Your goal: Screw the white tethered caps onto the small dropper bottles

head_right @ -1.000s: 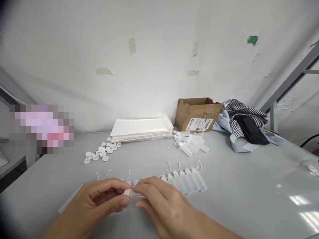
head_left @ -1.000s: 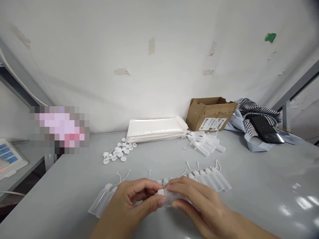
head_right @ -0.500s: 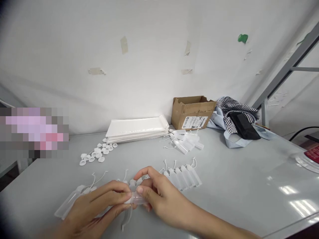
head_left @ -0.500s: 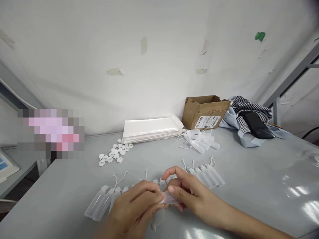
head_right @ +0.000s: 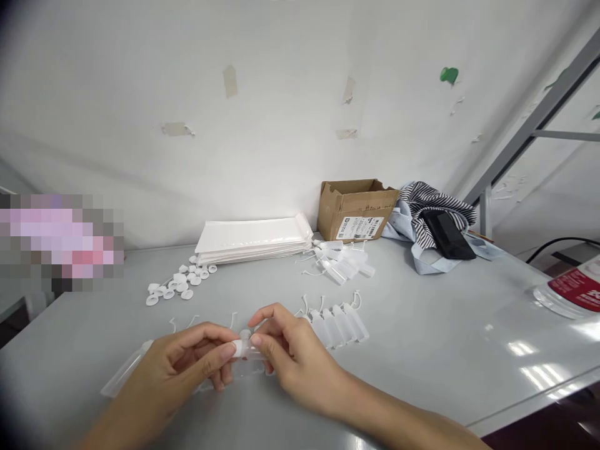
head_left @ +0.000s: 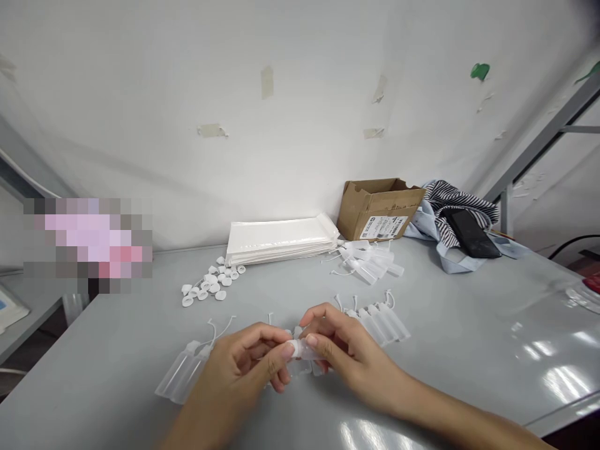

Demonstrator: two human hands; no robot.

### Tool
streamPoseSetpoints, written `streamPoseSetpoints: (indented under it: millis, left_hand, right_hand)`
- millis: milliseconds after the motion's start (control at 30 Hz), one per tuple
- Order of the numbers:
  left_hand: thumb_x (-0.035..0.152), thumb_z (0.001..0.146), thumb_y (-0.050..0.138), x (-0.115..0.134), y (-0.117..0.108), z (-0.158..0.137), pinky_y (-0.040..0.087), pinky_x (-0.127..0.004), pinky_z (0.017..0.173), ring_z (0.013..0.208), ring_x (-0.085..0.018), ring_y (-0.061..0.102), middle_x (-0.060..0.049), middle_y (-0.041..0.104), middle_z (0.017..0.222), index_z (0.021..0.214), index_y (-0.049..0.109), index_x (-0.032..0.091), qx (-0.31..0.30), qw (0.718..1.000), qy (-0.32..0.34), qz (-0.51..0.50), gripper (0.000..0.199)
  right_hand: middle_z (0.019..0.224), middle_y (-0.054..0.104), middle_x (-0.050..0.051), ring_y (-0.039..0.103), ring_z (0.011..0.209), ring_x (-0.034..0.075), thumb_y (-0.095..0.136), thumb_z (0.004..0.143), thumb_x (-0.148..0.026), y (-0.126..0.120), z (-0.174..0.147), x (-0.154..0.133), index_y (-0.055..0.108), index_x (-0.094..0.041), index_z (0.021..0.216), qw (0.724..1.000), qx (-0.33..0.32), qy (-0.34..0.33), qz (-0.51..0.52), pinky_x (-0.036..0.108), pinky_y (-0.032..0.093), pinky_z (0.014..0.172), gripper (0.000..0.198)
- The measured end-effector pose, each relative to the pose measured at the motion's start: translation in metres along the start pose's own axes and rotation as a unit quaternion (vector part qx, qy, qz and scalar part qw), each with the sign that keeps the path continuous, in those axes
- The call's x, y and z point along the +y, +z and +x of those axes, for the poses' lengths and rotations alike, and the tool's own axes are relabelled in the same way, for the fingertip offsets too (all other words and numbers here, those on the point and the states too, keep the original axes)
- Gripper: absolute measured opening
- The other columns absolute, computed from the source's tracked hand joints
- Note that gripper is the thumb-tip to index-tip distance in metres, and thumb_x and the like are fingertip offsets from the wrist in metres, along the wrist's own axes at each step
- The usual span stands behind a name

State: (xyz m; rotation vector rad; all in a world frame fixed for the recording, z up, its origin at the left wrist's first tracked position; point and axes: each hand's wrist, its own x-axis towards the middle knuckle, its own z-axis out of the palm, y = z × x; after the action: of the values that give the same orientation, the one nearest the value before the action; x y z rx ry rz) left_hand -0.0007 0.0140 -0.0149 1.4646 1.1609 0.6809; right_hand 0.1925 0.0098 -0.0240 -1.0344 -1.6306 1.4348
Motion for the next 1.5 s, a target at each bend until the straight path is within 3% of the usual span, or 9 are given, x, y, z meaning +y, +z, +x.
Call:
streamPoseSetpoints:
  millis: [133,300,467,567,667,833,1100,1333,1500]
  left_hand:
    - [0.031,0.085,0.057,-0.005,0.000,0.000,0.054,-0.021,0.062,0.067,-0.014,0.066,0.000,0.071,0.076,0.085,0.068,0.023,0.019,0.987,0.135,0.089,0.013]
    - [0.015,0.087,0.052,-0.011,-0.001,0.000,0.053,-0.020,0.066,0.077,-0.014,0.066,-0.003,0.071,0.092,0.093,0.067,0.024,0.064,0.916,0.326,0.227,0.019]
    - [0.037,0.083,0.058,-0.005,-0.001,-0.001,0.055,-0.024,0.066,0.078,-0.017,0.068,-0.002,0.071,0.094,0.102,0.065,0.026,0.040,0.973,0.147,0.173,0.022]
    - [0.048,0.087,0.047,-0.001,0.004,-0.003,0.049,-0.022,0.054,0.063,-0.015,0.063,0.001,0.065,0.068,0.078,0.063,0.023,0.013,0.987,0.057,0.149,0.031]
    - [0.050,0.092,0.033,0.001,0.008,-0.005,0.042,-0.022,0.051,0.048,-0.012,0.051,0.004,0.048,0.049,0.059,0.051,0.021,-0.006,0.987,0.047,0.155,0.047]
    - [0.045,0.092,0.037,-0.001,0.006,-0.007,0.039,-0.021,0.051,0.051,-0.012,0.050,0.004,0.050,0.052,0.059,0.049,0.020,-0.025,0.971,0.088,0.219,0.043]
    - [0.037,0.089,0.050,-0.005,0.001,-0.007,0.047,-0.021,0.061,0.068,-0.015,0.060,0.002,0.066,0.075,0.095,0.064,0.025,-0.013,0.954,0.176,0.243,0.019]
    - [0.043,0.094,0.036,0.001,0.003,-0.004,0.037,-0.019,0.048,0.053,-0.011,0.051,0.004,0.055,0.056,0.062,0.055,0.020,-0.016,0.962,0.124,0.243,0.044]
    - [0.034,0.092,0.048,-0.009,0.004,-0.005,0.041,-0.019,0.051,0.056,-0.011,0.055,0.004,0.059,0.063,0.079,0.058,0.021,0.007,0.930,0.241,0.278,0.021]
  right_hand:
    - [0.063,0.046,-0.006,0.042,0.057,0.010,0.047,0.093,-0.042,0.000,0.001,0.001,0.049,-0.018,0.100,1.000,-0.002,0.016,0.003,0.024,0.034,0.056,0.025]
    - [0.060,0.045,-0.007,0.041,0.053,0.009,0.052,0.088,-0.051,-0.004,0.006,-0.001,0.049,-0.018,0.100,0.996,-0.026,0.070,0.057,0.022,0.032,0.052,0.036]
    - [0.062,0.047,-0.006,0.043,0.054,0.009,0.049,0.091,-0.047,-0.001,0.003,-0.002,0.049,-0.019,0.099,0.999,-0.010,0.030,0.041,0.022,0.035,0.053,0.030]
    - [0.068,0.052,-0.003,0.047,0.057,0.010,0.045,0.095,-0.036,0.000,-0.002,0.000,0.048,-0.019,0.099,0.997,0.018,-0.046,-0.063,0.023,0.039,0.055,0.017]
    - [0.079,0.061,0.003,0.056,0.065,0.013,0.042,0.096,-0.026,-0.001,-0.005,0.004,0.048,-0.019,0.105,0.963,0.028,-0.159,-0.216,0.026,0.046,0.060,0.013]
    - [0.088,0.064,0.011,0.061,0.077,0.017,0.033,0.100,-0.021,-0.002,-0.007,0.008,0.045,-0.015,0.111,0.877,0.016,-0.325,-0.355,0.029,0.052,0.065,0.018]
    - [0.073,0.058,-0.001,0.051,0.059,0.011,0.037,0.097,-0.020,0.001,-0.011,-0.005,0.041,-0.019,0.111,0.965,0.005,-0.152,-0.212,0.022,0.043,0.054,0.015]
    - [0.083,0.060,0.002,0.055,0.069,0.012,0.040,0.095,-0.021,0.004,-0.012,0.004,0.040,-0.020,0.114,0.968,-0.011,-0.147,-0.201,0.023,0.043,0.062,0.018]
    - [0.070,0.055,-0.002,0.049,0.060,0.012,0.034,0.098,-0.024,0.003,-0.010,0.002,0.045,-0.020,0.111,0.978,0.010,-0.102,-0.180,0.023,0.039,0.058,0.017]
